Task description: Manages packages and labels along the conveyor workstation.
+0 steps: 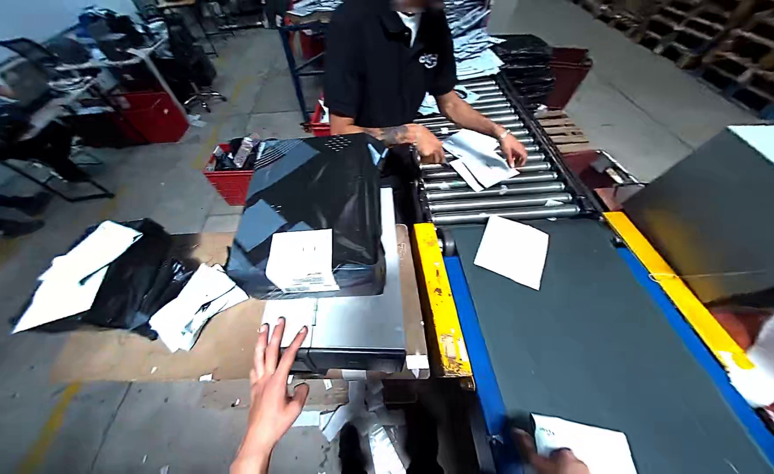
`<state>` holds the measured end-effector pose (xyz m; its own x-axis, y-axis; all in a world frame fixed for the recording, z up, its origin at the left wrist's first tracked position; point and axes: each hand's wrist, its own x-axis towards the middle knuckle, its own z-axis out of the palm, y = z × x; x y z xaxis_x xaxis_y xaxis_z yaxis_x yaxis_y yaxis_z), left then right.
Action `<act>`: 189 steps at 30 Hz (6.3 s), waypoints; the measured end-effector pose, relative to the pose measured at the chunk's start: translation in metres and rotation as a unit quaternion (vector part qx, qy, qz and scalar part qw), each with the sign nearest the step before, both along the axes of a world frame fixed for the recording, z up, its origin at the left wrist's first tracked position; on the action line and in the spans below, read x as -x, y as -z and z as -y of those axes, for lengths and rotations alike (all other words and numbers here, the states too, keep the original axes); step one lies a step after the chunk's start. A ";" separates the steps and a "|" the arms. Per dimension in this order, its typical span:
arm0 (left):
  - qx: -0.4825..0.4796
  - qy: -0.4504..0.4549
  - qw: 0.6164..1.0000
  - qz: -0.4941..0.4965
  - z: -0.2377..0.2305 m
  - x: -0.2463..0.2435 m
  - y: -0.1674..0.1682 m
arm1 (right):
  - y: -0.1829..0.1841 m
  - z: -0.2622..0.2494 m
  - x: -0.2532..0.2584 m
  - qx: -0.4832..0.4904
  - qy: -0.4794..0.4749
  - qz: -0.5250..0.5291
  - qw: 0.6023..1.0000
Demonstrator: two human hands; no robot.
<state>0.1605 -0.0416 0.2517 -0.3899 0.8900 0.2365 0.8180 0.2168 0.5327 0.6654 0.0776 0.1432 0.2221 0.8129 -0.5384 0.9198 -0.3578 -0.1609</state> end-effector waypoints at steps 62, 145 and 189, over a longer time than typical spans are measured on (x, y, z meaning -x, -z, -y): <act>0.008 0.058 0.998 -0.023 -0.012 -0.005 -0.002 | 0.014 -0.059 -0.053 -0.031 0.174 0.084 0.981; 0.053 0.017 0.998 0.015 0.005 0.003 -0.008 | 0.003 0.040 0.247 -0.010 -0.071 -0.412 0.908; -0.027 -0.316 0.925 0.210 -0.067 0.037 -0.039 | -0.019 0.045 0.320 0.072 0.124 -0.562 0.815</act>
